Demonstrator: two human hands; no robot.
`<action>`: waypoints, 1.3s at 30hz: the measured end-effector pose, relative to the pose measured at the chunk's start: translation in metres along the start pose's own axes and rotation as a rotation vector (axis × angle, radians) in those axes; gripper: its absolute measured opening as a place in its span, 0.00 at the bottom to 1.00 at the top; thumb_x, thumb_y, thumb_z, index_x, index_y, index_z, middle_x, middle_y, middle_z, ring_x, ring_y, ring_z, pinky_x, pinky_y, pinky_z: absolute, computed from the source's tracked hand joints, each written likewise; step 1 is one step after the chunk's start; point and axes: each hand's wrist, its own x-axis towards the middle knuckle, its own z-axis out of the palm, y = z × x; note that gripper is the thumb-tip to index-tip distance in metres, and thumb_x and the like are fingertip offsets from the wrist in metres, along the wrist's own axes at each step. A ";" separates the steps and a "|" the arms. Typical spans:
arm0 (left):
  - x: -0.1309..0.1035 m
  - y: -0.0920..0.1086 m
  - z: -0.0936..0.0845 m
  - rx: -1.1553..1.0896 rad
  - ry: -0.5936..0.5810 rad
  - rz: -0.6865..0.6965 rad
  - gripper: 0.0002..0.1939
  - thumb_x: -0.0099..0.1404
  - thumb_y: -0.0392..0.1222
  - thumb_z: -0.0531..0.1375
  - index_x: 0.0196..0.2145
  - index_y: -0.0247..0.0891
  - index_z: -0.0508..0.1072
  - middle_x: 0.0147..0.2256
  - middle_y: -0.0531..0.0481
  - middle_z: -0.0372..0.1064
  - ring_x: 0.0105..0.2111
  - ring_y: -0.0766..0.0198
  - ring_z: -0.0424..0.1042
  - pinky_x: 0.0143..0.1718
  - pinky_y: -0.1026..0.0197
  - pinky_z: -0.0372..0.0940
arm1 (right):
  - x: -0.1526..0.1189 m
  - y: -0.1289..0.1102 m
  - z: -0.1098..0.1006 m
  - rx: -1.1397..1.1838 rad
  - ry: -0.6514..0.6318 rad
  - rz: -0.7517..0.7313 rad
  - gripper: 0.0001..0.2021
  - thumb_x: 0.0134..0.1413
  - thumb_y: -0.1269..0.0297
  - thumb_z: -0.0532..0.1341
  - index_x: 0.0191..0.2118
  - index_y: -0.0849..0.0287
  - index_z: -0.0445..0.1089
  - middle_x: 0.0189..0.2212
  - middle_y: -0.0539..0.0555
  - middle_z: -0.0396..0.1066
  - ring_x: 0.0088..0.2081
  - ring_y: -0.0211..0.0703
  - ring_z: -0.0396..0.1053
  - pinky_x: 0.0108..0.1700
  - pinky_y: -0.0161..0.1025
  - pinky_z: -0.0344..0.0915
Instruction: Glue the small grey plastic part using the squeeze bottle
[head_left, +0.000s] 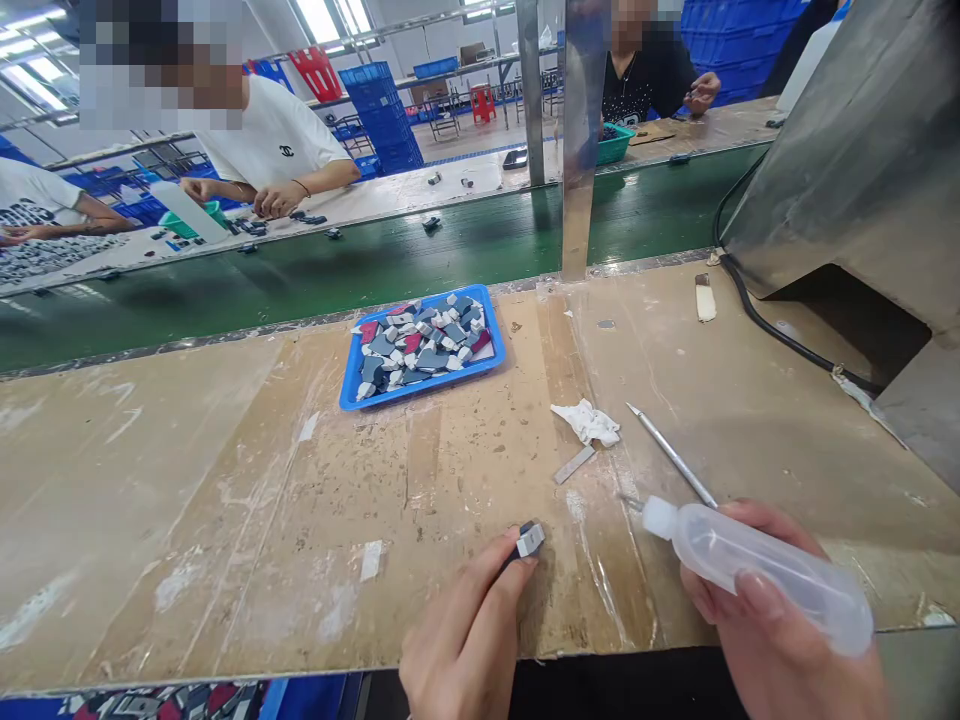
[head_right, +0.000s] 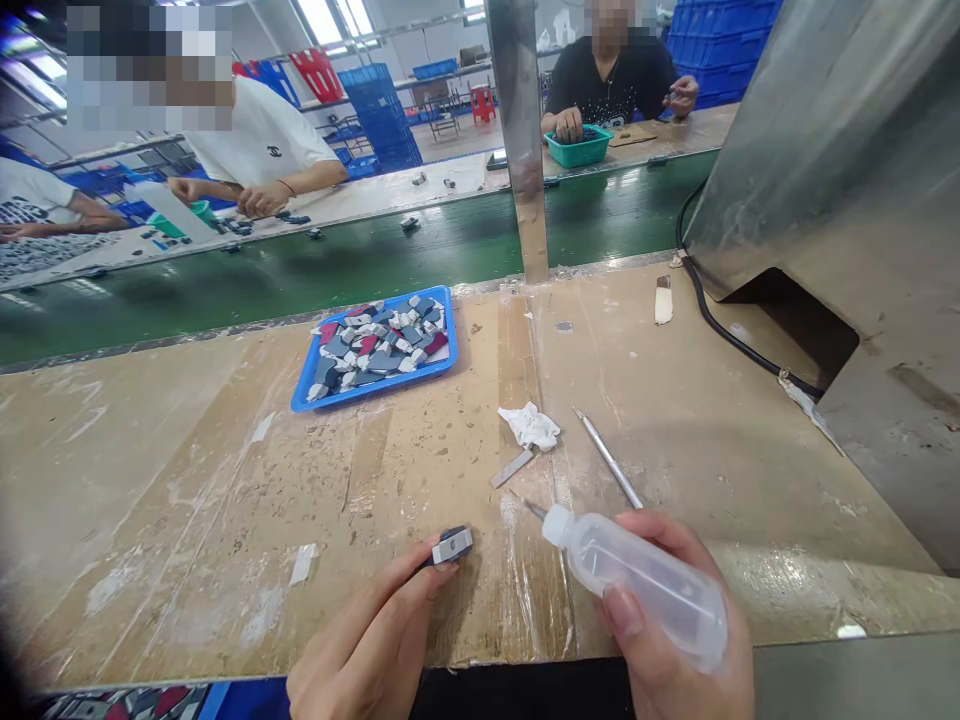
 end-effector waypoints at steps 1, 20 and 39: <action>0.000 0.000 -0.001 0.000 -0.008 -0.002 0.16 0.64 0.18 0.61 0.41 0.34 0.80 0.47 0.45 0.78 0.45 0.62 0.79 0.48 0.65 0.72 | 0.000 0.002 0.006 0.074 0.014 0.005 0.14 0.49 0.55 0.72 0.40 0.53 0.76 0.29 0.54 0.72 0.25 0.45 0.73 0.23 0.37 0.72; 0.002 -0.005 0.002 -0.079 0.060 0.083 0.11 0.66 0.22 0.61 0.39 0.32 0.81 0.44 0.43 0.79 0.43 0.63 0.79 0.43 0.67 0.74 | -0.004 -0.003 0.053 -0.158 -0.175 -0.482 0.11 0.61 0.53 0.65 0.38 0.57 0.72 0.34 0.55 0.71 0.35 0.44 0.72 0.33 0.39 0.71; -0.002 -0.005 0.002 -0.032 0.012 0.050 0.16 0.62 0.19 0.63 0.43 0.34 0.80 0.47 0.44 0.78 0.45 0.62 0.79 0.44 0.64 0.74 | -0.005 0.002 0.055 -0.093 -0.165 -0.292 0.14 0.59 0.49 0.67 0.36 0.55 0.77 0.33 0.58 0.74 0.33 0.50 0.74 0.31 0.45 0.75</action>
